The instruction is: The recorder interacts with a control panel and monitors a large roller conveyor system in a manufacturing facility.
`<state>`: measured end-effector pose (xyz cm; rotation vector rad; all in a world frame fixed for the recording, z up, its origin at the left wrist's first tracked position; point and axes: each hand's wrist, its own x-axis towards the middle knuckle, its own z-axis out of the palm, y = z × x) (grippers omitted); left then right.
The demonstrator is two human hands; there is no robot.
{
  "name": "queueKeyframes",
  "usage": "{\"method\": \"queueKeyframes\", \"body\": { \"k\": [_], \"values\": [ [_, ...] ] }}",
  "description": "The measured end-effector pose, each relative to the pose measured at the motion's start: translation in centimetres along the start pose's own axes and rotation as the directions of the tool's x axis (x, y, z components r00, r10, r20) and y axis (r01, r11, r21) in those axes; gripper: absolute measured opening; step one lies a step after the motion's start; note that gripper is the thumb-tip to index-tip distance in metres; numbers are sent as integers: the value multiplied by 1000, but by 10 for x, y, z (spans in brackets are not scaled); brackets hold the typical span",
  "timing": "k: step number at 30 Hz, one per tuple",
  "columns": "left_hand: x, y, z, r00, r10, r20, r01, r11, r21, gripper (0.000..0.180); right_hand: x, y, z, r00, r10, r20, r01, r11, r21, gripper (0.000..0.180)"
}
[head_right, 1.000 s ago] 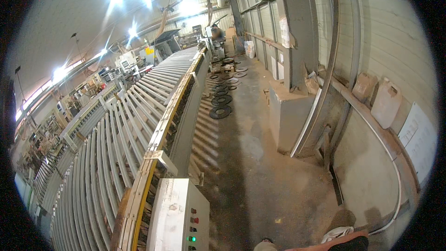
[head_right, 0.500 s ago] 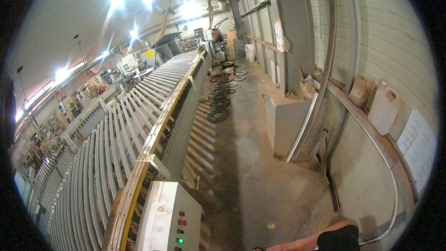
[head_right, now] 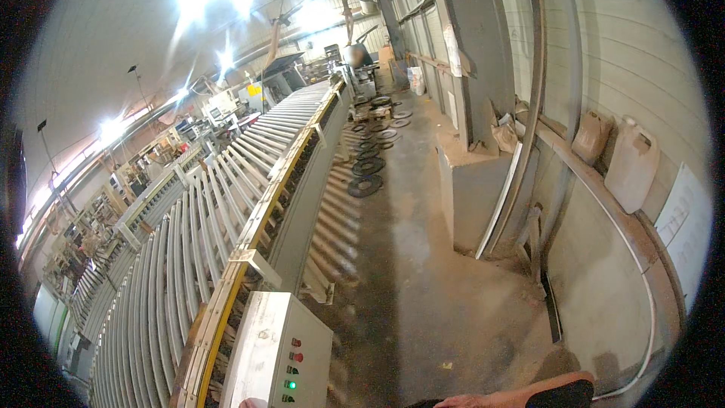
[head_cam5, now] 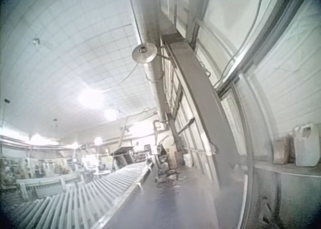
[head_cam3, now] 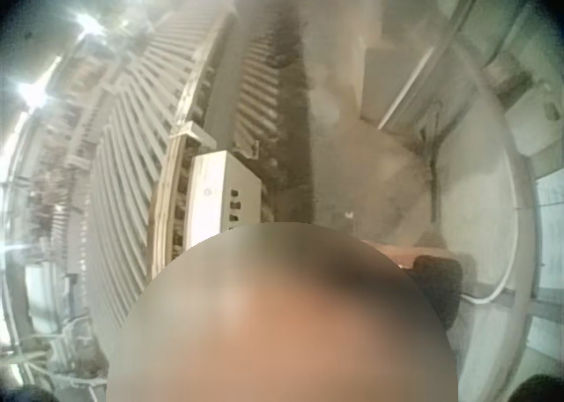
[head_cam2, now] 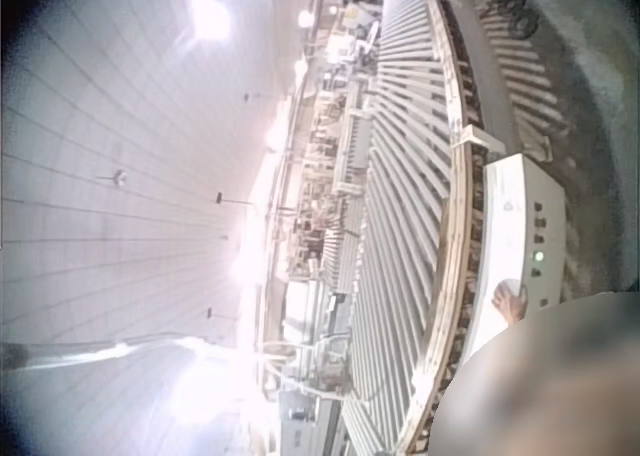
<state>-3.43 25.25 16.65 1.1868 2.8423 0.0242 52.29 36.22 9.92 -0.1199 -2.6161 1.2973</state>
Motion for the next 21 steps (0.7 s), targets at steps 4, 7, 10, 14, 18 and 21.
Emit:
{"method": "queueKeyframes", "body": {
  "k": [4, 7, 10, 14, 18, 21],
  "values": [
    [0, 2, -3, 1000, -10, 16, 9, 999, 41, 79, 1, -7, -10, 1000, -2, -6, 2, 999, 32, 88],
    [0, -3, 2, 1000, 14, 7, -15, 998, 55, 80, -2, -2, -7, 1000, -11, -19, 13, 996, 83, 90],
    [3, -6, 7, 1000, 22, 8, -22, 998, 56, 80, -6, 0, -7, 1000, 4, -22, -2, 995, 101, 91],
    [2, -4, 2, 1000, 10, 20, -11, 998, 56, 82, -10, -3, -11, 999, 34, -25, -32, 996, 82, 87],
    [3, -7, 7, 1000, 14, -6, -14, 998, 56, 82, -13, -10, -9, 998, 59, -33, -57, 996, 72, 84],
    [2, -4, 3, 1000, 11, 2, -11, 998, 68, 81, -15, -14, -7, 996, 77, -40, -74, 995, 70, 81]
  ]
}}
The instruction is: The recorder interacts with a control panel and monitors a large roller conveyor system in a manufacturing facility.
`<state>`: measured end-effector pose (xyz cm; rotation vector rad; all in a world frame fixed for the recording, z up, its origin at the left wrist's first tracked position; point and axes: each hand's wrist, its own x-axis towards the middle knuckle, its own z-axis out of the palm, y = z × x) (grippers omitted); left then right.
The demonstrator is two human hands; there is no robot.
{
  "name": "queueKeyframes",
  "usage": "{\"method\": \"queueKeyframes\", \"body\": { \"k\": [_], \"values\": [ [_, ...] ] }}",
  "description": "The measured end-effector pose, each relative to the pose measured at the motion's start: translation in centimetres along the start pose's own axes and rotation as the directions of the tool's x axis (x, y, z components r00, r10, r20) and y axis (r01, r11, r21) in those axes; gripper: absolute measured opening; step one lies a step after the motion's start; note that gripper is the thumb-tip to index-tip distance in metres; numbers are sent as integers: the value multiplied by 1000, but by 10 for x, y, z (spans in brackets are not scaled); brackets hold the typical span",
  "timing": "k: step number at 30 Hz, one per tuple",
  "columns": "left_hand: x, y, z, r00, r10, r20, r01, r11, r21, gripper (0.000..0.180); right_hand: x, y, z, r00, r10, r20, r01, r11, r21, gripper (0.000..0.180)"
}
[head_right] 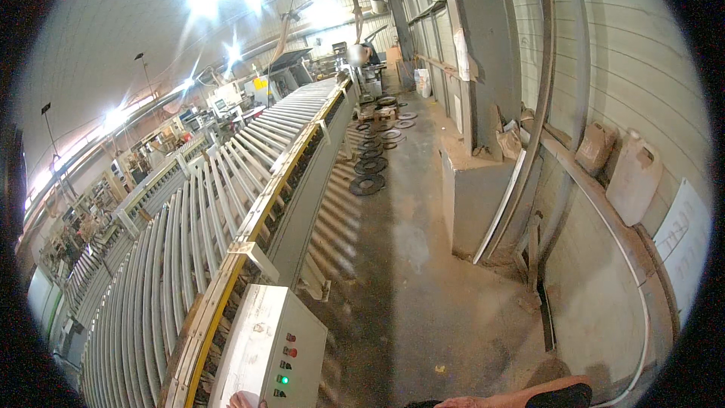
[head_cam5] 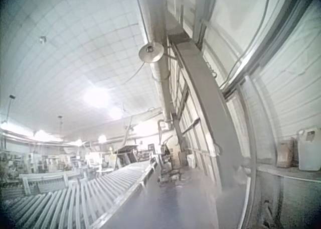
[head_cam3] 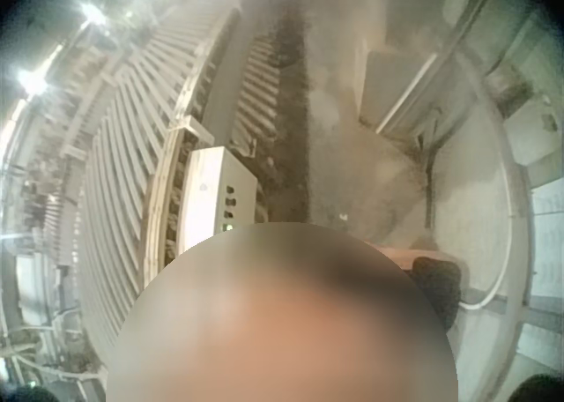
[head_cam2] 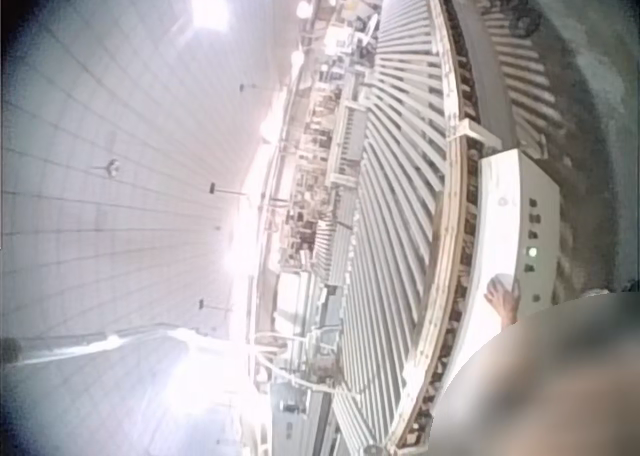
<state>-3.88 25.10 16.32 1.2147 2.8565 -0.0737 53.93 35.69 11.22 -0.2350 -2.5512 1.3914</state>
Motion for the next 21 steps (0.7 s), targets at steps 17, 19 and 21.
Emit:
{"method": "queueKeyframes", "body": {
  "k": [17, 19, 21],
  "values": [
    [4, 1, 1, 999, 18, -41, -18, 1000, -12, 79, -11, 55, 31, 999, -19, -35, 16, 997, -77, 47],
    [1, 6, -6, 999, 4, -33, -5, 1000, -17, 80, -8, 48, 28, 998, -34, -50, 32, 998, -45, 47],
    [-1, 7, -10, 1000, -10, -25, 10, 1000, -23, 80, -5, 42, 25, 997, -49, -64, 48, 999, -15, 47]
  ]
}}
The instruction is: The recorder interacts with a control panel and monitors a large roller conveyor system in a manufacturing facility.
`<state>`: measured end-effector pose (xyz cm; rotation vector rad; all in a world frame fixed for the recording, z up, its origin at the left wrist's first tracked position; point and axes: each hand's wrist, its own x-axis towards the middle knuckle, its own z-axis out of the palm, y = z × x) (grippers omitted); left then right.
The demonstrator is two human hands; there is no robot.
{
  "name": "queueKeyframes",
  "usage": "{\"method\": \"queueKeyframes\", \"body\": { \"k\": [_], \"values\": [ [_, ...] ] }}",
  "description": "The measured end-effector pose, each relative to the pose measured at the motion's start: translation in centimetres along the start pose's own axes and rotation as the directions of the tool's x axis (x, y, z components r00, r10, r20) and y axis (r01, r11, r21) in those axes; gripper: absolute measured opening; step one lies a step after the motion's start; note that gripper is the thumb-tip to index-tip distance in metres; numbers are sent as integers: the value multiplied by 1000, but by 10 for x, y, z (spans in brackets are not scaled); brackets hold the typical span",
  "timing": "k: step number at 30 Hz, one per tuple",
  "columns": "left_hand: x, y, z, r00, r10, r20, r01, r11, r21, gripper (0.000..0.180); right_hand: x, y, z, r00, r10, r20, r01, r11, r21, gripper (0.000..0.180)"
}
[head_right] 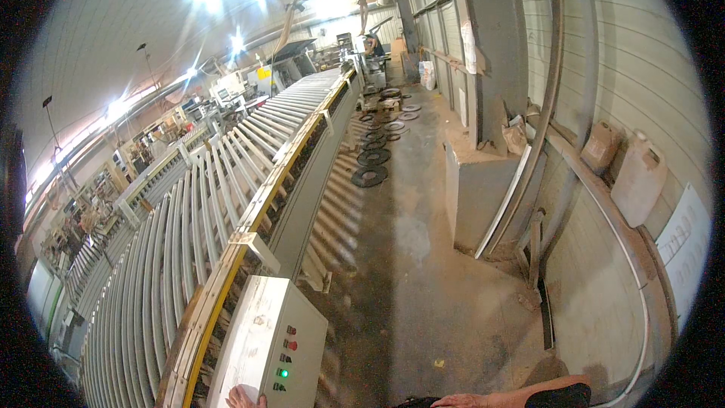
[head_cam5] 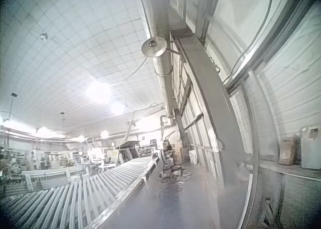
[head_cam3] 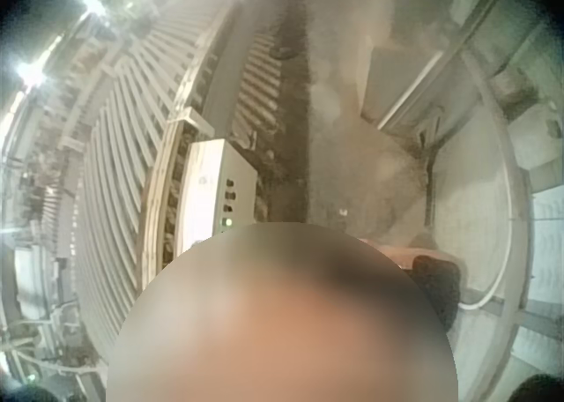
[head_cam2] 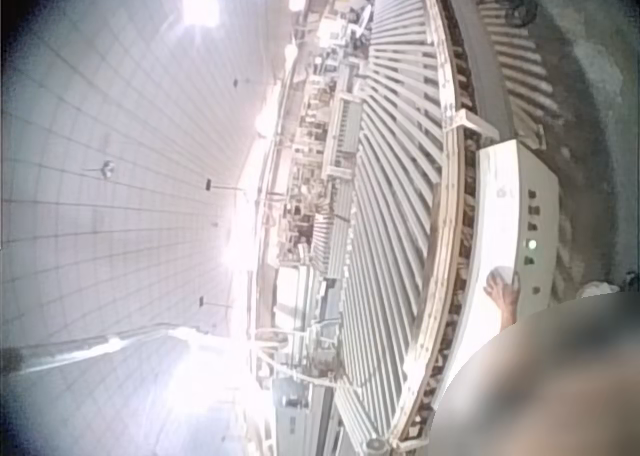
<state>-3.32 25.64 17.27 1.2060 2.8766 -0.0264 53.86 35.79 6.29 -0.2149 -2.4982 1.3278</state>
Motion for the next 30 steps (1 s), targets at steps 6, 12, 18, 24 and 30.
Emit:
{"method": "queueKeyframes", "body": {
  "k": [6, 12, 18, 24, 30],
  "values": [
    [3, -5, 8, 1000, 8, 21, -8, 1000, 16, 82, 7, -18, -8, 1000, 2, 6, -1, 999, -49, 49],
    [3, -4, 7, 1000, 12, -11, -12, 1000, 5, 79, 19, -48, -26, 1000, -9, -2, 9, 999, -37, 54],
    [7, -7, 12, 1000, 29, -4, -29, 999, 24, 78, 1, -6, -1, 999, -34, 32, 38, 987, -154, 55],
    [8, -6, 15, 1000, 13, -18, -12, 999, 31, 78, 1, -12, -3, 1000, -14, 22, 17, 988, -153, 54],
    [7, -6, 15, 1000, 1, -15, -1, 1000, 13, 80, 1, -20, -4, 1000, -19, -8, 18, 990, -137, 52]
  ]
}}
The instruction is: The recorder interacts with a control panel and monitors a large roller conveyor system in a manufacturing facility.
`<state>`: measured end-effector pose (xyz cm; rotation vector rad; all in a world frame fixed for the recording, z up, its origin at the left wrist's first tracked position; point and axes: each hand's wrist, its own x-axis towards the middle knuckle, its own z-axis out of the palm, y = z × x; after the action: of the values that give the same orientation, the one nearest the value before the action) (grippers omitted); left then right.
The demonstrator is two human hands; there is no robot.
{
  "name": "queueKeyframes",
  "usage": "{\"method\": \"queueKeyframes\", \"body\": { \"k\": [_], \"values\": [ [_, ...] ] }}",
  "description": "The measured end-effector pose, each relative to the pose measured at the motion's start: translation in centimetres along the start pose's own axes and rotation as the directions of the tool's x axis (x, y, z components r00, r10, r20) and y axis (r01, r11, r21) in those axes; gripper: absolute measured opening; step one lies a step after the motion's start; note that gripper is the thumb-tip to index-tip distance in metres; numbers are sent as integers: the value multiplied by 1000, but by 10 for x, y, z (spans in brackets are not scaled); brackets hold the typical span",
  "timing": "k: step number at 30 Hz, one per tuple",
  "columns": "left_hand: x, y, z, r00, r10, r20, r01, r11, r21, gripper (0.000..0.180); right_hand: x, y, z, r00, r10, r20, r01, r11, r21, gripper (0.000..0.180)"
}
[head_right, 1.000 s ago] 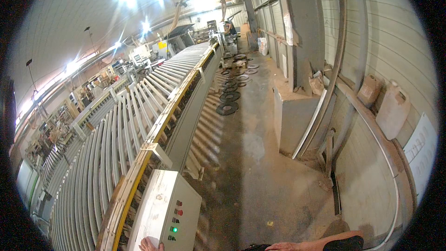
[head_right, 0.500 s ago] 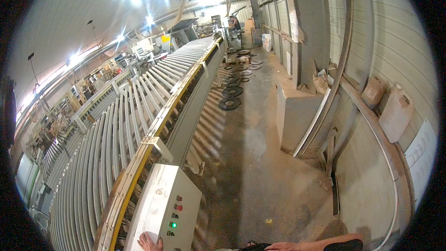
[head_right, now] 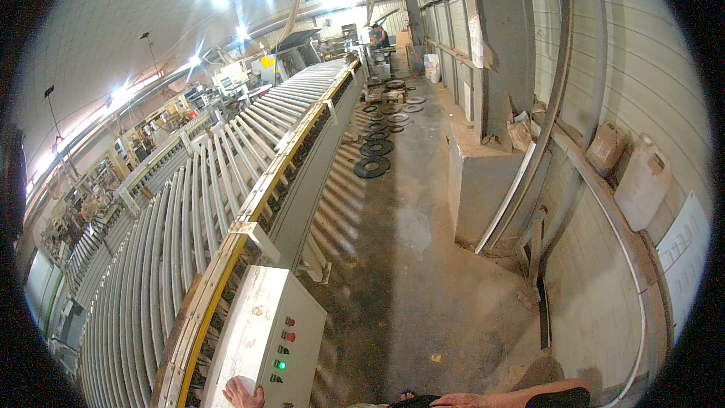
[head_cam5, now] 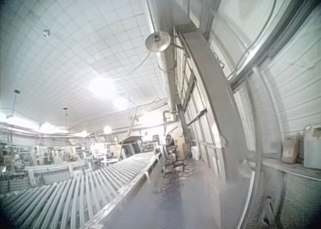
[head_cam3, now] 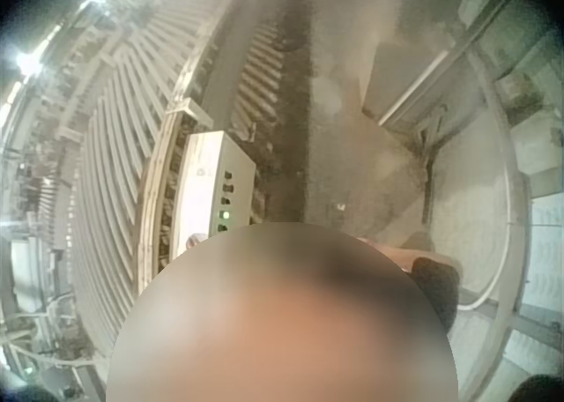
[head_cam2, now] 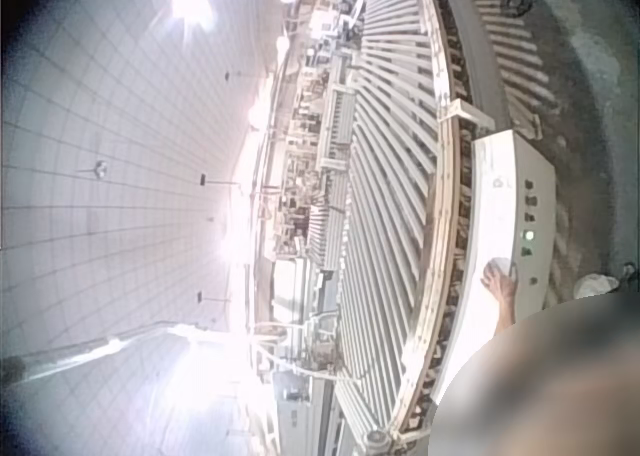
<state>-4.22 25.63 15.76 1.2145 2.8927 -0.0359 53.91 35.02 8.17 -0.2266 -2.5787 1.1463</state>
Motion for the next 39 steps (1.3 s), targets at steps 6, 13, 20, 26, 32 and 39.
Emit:
{"method": "queueKeyframes", "body": {
  "k": [6, 13, 20, 26, 32, 39],
  "values": [
    [1, 1, -1, 1000, 2, -5, -2, 1000, -16, 80, -14, 29, 26, 1000, -4, -4, 4, 1000, -4, 48],
    [2, -2, 3, 1000, 0, 8, 0, 1000, 10, 80, -15, 29, 26, 1000, -12, 17, 13, 1000, -23, 49],
    [0, 0, 3, 1000, 11, -14, -11, 1000, 6, 80, -19, 31, 29, 1000, 0, 12, 0, 999, -37, 52],
    [-2, 2, -1, 1000, 8, -30, -8, 1000, 2, 80, 3, -8, -4, 999, -11, -31, 13, 999, 47, 51],
    [-1, -4, 5, 997, 26, -69, -26, 1000, 2, 81, -3, 0, 6, 999, 18, -31, -17, 998, 57, 50],
    [1, -5, 8, 997, 28, -66, -29, 1000, -4, 82, -7, 7, 9, 1000, 4, -1, -4, 999, 49, 51]
  ]
}}
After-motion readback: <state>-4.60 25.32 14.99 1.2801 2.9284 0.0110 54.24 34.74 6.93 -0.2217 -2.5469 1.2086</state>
